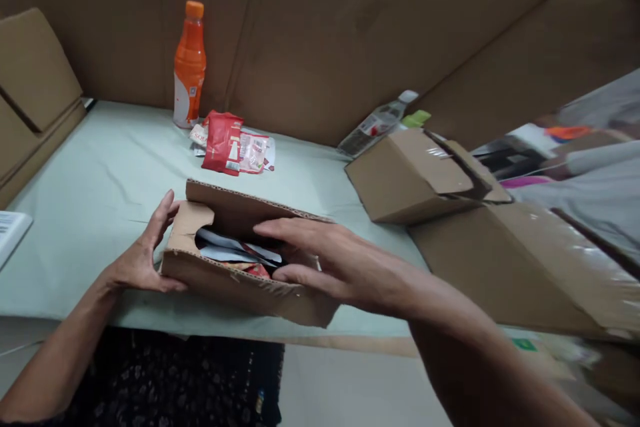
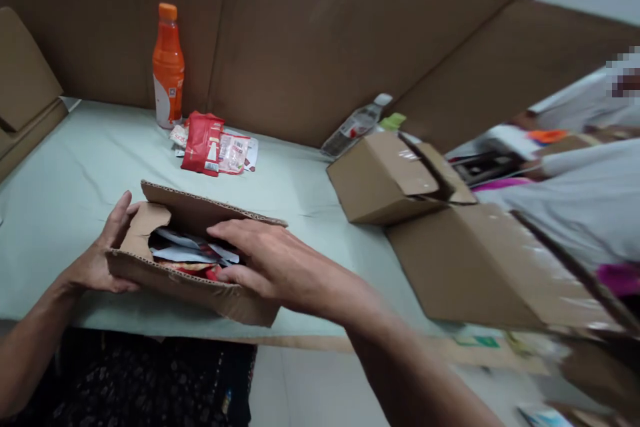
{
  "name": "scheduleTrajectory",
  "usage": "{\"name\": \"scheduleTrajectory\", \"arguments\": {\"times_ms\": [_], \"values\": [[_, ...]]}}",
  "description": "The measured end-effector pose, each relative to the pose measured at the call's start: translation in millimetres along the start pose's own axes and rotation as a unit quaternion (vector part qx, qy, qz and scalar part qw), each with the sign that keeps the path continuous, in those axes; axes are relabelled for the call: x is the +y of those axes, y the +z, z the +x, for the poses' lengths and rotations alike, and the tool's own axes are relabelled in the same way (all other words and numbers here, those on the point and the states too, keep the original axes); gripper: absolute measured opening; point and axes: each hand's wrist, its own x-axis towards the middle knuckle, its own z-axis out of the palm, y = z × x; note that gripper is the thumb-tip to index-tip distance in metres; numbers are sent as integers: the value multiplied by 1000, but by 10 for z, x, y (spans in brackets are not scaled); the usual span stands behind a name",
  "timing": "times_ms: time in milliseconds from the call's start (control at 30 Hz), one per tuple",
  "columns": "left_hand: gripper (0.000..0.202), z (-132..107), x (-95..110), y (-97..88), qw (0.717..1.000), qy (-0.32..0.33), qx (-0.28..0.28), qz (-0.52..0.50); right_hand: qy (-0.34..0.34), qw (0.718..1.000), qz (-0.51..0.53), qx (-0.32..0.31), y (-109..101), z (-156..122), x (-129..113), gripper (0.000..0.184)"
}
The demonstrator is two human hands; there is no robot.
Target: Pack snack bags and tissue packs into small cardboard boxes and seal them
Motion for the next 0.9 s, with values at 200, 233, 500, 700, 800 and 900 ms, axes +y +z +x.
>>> {"name": "scheduleTrajectory", "arguments": {"times_ms": [200,233,500,700,800,900], "values": [[133,-26,-38,6,1000,17,-1,-7,42,990,-2,-135,16,367,-117,47],[132,-31,-30,9,1000,22,0,-5,50,990,-11,-132,58,433,-142,39],[128,-60,20,47,1000,14,26,-3,60,988,-103,-94,329,543,-160,24],[133,-71,-30,44,1000,7,27,12,58,985,-150,-61,491,509,-152,29],[132,-76,-24,46,999,14,39,24,29,995,-84,43,370,339,-162,31],[127,-133,-7,1,999,4,44,30,52,957,12,284,58,100,-202,24]]}}
